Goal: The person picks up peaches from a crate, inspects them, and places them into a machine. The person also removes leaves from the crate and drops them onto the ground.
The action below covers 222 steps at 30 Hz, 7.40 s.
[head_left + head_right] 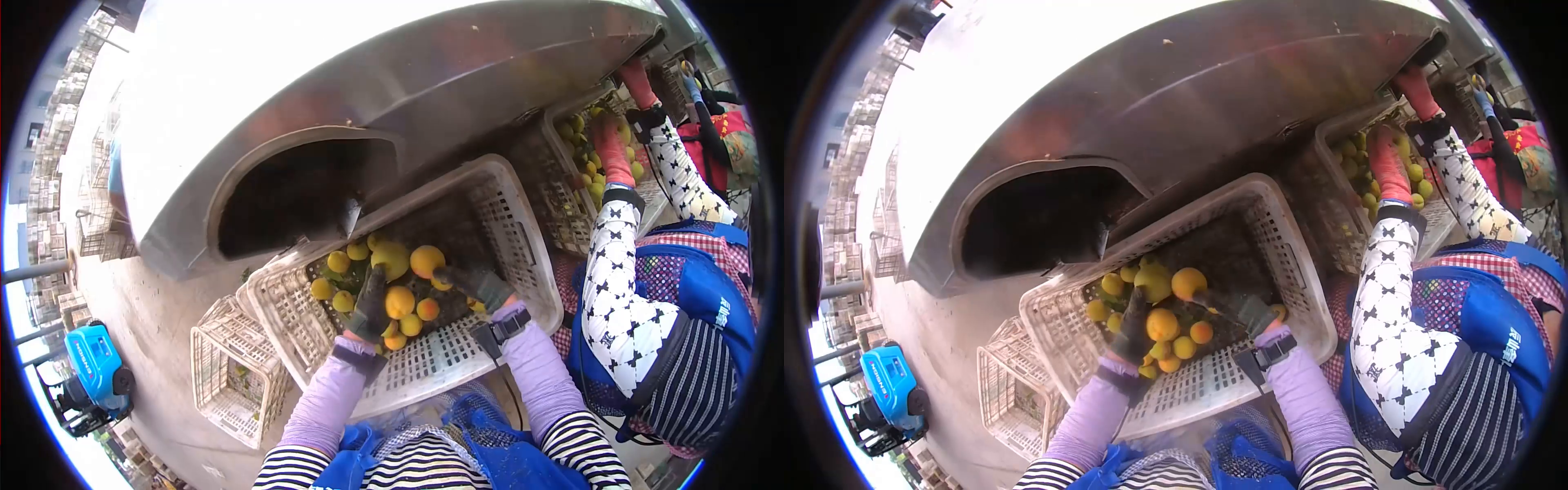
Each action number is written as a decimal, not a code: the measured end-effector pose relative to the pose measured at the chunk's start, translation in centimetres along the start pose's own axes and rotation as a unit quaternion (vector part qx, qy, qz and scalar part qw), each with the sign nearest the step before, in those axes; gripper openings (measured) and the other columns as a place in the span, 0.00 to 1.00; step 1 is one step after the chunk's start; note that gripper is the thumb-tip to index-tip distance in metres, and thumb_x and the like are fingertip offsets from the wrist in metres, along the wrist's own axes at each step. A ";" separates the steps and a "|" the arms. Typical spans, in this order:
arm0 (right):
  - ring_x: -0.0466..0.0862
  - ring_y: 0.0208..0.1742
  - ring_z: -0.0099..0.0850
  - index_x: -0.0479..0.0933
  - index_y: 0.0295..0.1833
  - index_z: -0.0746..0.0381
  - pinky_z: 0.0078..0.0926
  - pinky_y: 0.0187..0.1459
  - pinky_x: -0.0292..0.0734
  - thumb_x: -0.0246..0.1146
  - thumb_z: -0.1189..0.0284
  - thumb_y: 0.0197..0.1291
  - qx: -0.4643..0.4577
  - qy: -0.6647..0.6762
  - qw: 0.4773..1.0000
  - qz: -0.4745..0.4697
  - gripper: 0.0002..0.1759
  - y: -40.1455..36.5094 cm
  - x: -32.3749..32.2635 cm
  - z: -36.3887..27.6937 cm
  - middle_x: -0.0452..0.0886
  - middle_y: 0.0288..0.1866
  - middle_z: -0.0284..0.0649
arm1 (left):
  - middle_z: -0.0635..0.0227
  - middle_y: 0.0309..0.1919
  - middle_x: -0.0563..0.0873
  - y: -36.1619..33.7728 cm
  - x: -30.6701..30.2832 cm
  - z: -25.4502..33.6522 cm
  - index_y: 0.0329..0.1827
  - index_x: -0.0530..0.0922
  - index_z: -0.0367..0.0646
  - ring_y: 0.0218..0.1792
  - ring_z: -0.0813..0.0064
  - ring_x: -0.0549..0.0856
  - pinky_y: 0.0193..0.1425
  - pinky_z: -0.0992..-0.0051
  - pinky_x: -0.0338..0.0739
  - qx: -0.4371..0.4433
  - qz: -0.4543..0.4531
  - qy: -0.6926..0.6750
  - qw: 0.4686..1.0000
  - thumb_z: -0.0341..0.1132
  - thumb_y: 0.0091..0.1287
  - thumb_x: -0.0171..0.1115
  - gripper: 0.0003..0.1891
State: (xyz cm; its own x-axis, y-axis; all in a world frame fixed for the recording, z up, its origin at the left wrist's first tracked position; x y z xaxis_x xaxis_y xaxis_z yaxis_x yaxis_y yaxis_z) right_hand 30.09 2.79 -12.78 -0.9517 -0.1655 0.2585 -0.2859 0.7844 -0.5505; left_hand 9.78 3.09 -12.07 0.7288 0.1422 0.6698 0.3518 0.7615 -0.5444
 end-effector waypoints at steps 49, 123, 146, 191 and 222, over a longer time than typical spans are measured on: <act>0.75 0.66 0.52 0.71 0.74 0.60 0.48 0.69 0.68 0.80 0.46 0.42 -0.371 -0.422 0.824 0.078 0.55 -7.7 15.5 -16.0 0.76 0.64 0.51 | 0.50 0.66 0.77 -13.0 5.3 10.0 0.77 0.62 0.38 0.63 0.57 0.81 0.68 0.61 0.77 0.081 -0.157 -0.074 0.982 0.50 0.73 0.58 0.35; 0.85 0.46 0.46 0.79 0.61 0.61 0.41 0.45 0.83 0.79 0.55 0.47 -0.411 -0.482 0.742 0.221 0.37 -7.9 15.2 -17.4 0.83 0.49 0.45 | 0.57 0.64 0.79 -12.4 8.2 11.8 0.73 0.69 0.34 0.62 0.70 0.80 0.68 0.70 0.75 0.288 0.081 0.309 0.903 0.37 0.79 0.56 0.24; 0.78 0.65 0.49 0.76 0.67 0.58 0.44 0.65 0.73 0.68 0.60 0.63 -0.006 -0.659 0.739 0.142 0.28 6.2 -3.2 7.1 0.79 0.64 0.52 | 0.51 0.69 0.77 11.8 -11.9 0.7 0.74 0.68 0.48 0.66 0.50 0.80 0.67 0.57 0.75 -0.071 0.391 0.656 0.642 0.55 0.60 0.71 0.41; 0.87 0.46 0.49 0.82 0.57 0.57 0.43 0.47 0.83 0.76 0.51 0.52 -0.348 -0.613 0.682 0.195 0.31 8.7 13.4 -16.7 0.86 0.52 0.46 | 0.60 0.62 0.81 -13.9 3.2 11.6 0.73 0.69 0.37 0.59 0.68 0.81 0.61 0.70 0.79 0.188 -0.001 0.096 0.978 0.39 0.76 0.56 0.26; 0.85 0.48 0.49 0.80 0.59 0.62 0.43 0.48 0.82 0.78 0.62 0.50 -0.392 -0.476 0.741 0.265 0.31 -4.7 14.7 -17.6 0.83 0.51 0.48 | 0.55 0.64 0.80 -10.6 6.2 11.9 0.73 0.69 0.37 0.63 0.63 0.80 0.69 0.65 0.76 0.179 -0.041 0.063 0.981 0.40 0.79 0.51 0.24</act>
State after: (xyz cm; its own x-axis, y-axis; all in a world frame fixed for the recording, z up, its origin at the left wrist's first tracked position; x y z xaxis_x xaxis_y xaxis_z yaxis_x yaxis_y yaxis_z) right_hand 19.35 7.18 7.53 -0.6615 0.2357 -0.7120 -0.0470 0.9344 0.3530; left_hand 3.59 3.39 3.83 0.7818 0.0089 0.6235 0.2001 0.9435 -0.2643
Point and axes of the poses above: each hand's wrist, its own y-axis towards the middle knuckle, its own x-axis out of the palm, z = x × y, the point moved 3 cm from there along y, towards the middle knuckle
